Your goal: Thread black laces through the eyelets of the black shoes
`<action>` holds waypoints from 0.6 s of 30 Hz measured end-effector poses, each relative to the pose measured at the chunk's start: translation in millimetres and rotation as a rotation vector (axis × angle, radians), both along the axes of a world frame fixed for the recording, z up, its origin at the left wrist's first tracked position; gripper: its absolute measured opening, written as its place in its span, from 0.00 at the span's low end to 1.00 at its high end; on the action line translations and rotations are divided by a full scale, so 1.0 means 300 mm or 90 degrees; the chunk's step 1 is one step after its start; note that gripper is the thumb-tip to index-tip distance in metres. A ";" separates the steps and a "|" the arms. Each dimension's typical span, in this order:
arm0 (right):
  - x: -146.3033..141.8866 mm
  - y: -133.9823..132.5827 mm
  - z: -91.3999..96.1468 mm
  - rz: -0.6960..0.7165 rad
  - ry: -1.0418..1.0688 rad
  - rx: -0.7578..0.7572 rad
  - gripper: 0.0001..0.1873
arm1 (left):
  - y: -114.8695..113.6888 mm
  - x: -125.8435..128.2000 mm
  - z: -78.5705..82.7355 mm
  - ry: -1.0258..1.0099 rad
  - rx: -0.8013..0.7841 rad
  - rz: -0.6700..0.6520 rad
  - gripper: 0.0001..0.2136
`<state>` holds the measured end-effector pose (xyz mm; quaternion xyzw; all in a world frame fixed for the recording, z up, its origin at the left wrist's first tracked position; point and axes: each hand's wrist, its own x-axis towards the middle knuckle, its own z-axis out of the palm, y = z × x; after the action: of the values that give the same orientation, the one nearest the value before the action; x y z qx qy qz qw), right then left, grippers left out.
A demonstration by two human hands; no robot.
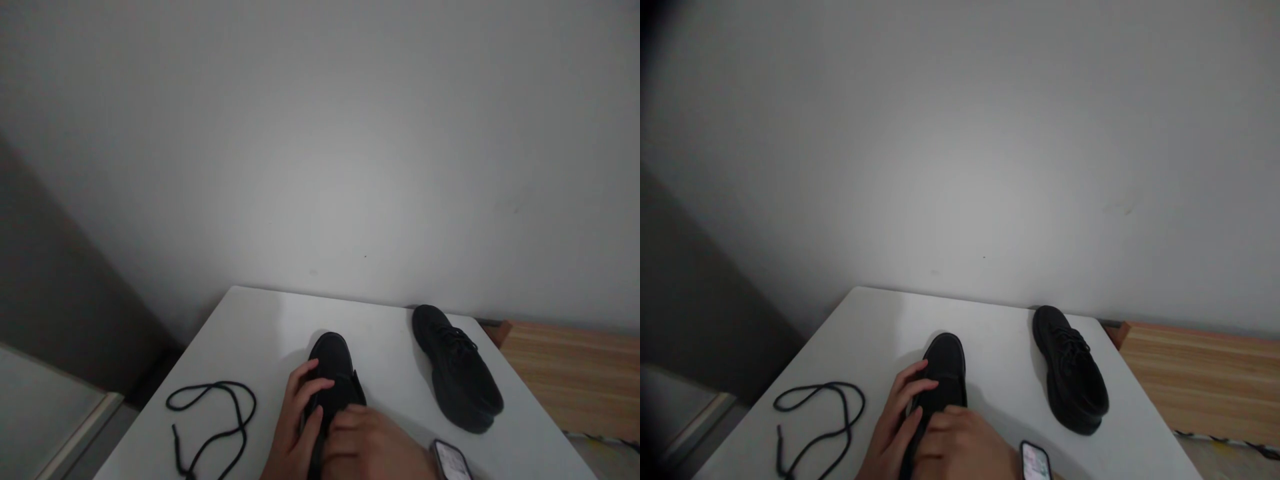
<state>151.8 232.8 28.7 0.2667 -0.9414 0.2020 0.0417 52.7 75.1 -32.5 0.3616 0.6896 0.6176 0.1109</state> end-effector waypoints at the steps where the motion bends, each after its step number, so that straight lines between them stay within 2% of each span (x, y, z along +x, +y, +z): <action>1: 0.020 0.013 0.009 -0.052 0.048 -0.037 0.06 | -0.003 -0.002 0.005 0.038 -0.002 -0.009 0.15; 2: 0.042 0.022 0.007 -0.127 0.102 -0.093 0.09 | -0.006 -0.002 0.010 0.078 -0.001 -0.024 0.16; 4: 0.078 0.027 -0.032 -0.334 0.147 -0.216 0.20 | -0.010 0.000 0.021 0.151 -0.010 -0.067 0.18; 6: 0.094 0.010 -0.106 -0.443 0.123 -0.320 0.33 | -0.008 0.005 0.030 0.199 -0.050 -0.104 0.19; 8: 0.089 -0.020 -0.182 -0.447 0.085 -0.410 0.38 | -0.002 0.011 0.036 0.220 -0.097 -0.111 0.18; 11: 0.058 -0.054 -0.245 -0.382 0.061 -0.454 0.45 | 0.001 0.018 0.041 0.229 -0.127 -0.105 0.17; 15: 0.033 -0.052 -0.234 -0.341 0.037 -0.455 0.46 | -0.047 0.010 0.080 0.240 -0.114 -0.103 0.20; 18: 0.043 -0.039 -0.223 -0.368 0.026 -0.465 0.44 | -0.165 -0.042 0.134 0.252 -0.156 -0.041 0.19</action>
<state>164.6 221.1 -38.3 -0.0348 -0.8435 0.4949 0.2058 40.0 25.5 7.8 0.4811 0.7559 0.4425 0.0361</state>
